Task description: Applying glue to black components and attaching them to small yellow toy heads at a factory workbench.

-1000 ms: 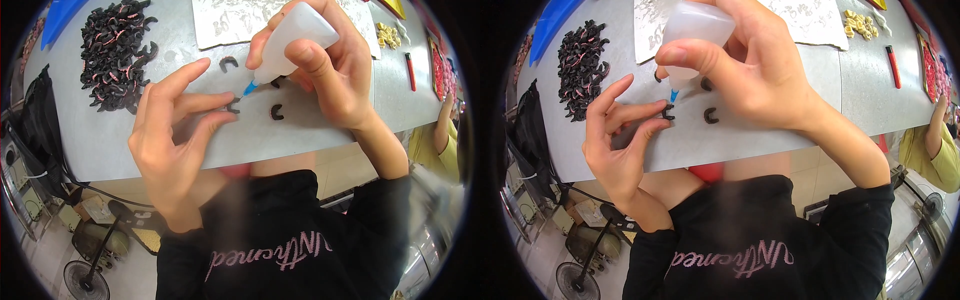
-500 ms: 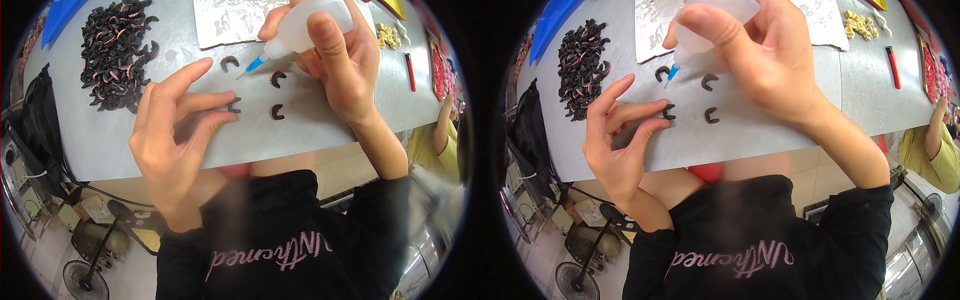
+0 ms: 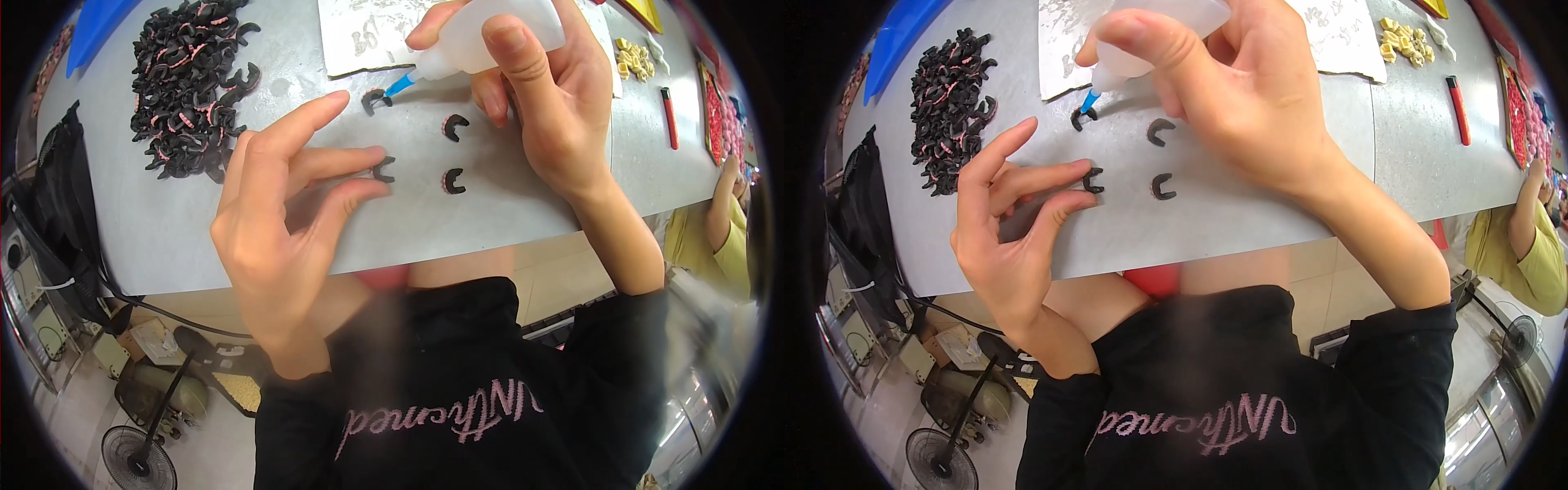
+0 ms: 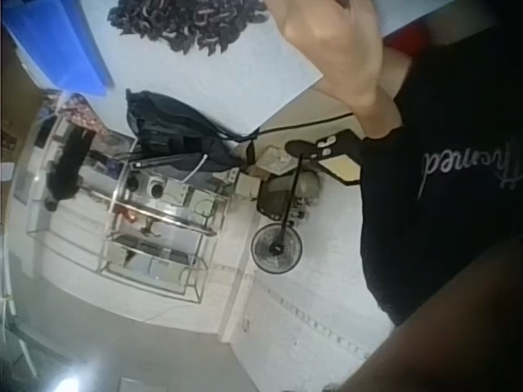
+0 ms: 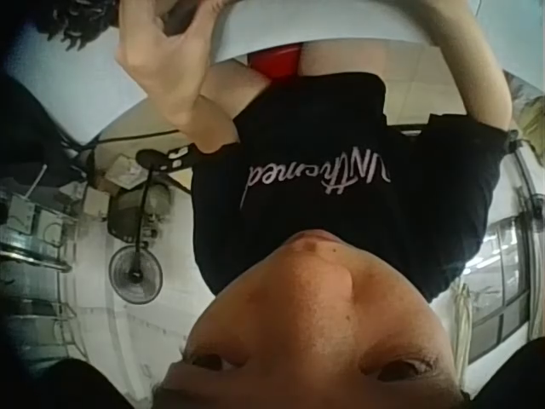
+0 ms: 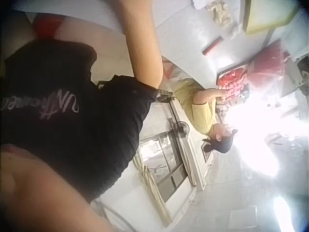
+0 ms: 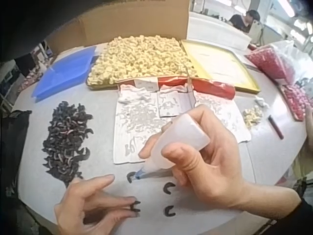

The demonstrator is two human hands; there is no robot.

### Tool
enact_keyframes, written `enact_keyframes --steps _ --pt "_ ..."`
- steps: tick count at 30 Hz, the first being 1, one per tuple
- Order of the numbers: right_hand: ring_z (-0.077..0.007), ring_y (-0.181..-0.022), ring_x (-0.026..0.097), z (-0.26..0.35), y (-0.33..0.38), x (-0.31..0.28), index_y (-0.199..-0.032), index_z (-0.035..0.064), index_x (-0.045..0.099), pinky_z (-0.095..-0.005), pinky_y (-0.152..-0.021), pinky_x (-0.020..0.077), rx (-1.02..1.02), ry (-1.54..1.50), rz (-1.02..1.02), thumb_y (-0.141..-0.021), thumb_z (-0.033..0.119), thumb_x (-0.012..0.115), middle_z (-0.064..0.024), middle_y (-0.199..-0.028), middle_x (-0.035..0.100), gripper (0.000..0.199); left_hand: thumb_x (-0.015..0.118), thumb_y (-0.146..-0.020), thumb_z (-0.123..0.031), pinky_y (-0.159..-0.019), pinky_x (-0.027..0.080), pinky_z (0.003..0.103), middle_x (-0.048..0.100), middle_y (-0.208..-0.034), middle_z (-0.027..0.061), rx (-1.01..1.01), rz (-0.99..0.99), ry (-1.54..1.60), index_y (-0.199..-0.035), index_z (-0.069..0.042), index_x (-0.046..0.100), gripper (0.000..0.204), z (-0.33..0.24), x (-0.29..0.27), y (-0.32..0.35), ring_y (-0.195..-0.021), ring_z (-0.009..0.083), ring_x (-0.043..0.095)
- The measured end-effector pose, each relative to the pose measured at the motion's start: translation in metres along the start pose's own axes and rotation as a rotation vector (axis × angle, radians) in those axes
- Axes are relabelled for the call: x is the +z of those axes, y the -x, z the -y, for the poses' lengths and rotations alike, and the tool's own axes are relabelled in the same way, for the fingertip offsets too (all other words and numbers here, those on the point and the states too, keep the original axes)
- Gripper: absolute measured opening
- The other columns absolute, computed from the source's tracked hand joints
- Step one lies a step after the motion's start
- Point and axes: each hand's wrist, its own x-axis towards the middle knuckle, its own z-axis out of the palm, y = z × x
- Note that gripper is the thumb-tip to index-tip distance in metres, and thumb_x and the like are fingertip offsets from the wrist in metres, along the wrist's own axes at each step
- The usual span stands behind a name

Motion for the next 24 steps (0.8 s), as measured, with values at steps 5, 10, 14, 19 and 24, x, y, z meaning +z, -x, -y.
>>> enact_keyframes --steps 5,10,14,19,24 --pt "-0.0037 -0.05 0.045 -0.0021 -0.0016 0.0003 -0.096 0.002 0.038 -0.0152 -0.045 0.0387 -0.013 0.005 0.018 -0.092 0.027 0.056 -0.0159 -0.09 0.064 0.031 0.068 -0.067 0.014 -0.064 0.052 0.023 0.069 -0.081 0.0131 0.001 0.01 -0.009 -0.115 0.003 0.05 0.053 -0.0002 -0.0013 0.0004 -0.07 0.014 0.064" --pt "-0.004 -0.049 0.045 0.0006 -0.0012 -0.0015 -0.096 0.0018 0.038 -0.0154 -0.045 0.039 -0.016 0.049 0.018 -0.092 0.027 0.056 -0.0158 -0.09 0.064 0.031 0.067 -0.067 0.016 -0.066 0.053 0.024 0.069 -0.081 0.0139 -0.014 0.009 0.03 -0.117 0.003 0.049 0.054 -0.0012 -0.0002 -0.0003 -0.071 0.0148 0.064" --pt "-0.0039 -0.048 0.045 0.0013 -0.0014 -0.0008 -0.096 0.0017 0.038 -0.0155 -0.044 0.0387 0.001 0.055 0.021 -0.091 0.028 0.057 -0.0157 -0.088 0.064 0.033 0.067 -0.067 0.016 -0.066 0.053 0.024 0.069 -0.081 0.0139 -0.025 0.006 0.033 -0.117 0.003 0.049 0.055 -0.0014 0.0004 0.0002 -0.071 0.0148 0.064" --pt "-0.0037 -0.047 0.045 0.0009 -0.0016 -0.0015 -0.096 0.0017 0.038 -0.0154 -0.043 0.0383 0.003 0.064 0.021 -0.091 0.029 0.057 -0.0158 -0.087 0.065 0.033 0.067 -0.066 0.016 -0.066 0.052 0.023 0.069 -0.081 0.0136 -0.01 0.004 0.032 -0.116 0.003 0.049 0.055 -0.0011 0.0004 -0.0003 -0.07 0.0139 0.063" --pt "-0.0039 -0.047 0.044 0.0011 -0.0015 -0.0013 -0.096 0.0018 0.038 -0.0155 -0.043 0.0382 0.0 0.052 0.016 -0.091 0.027 0.057 -0.0158 -0.087 0.065 0.032 0.068 -0.066 0.015 -0.064 0.051 0.023 0.069 -0.08 0.013 -0.016 0.002 0.014 -0.116 0.003 0.05 0.055 -0.0024 0.0002 -0.0005 -0.07 0.0132 0.063"
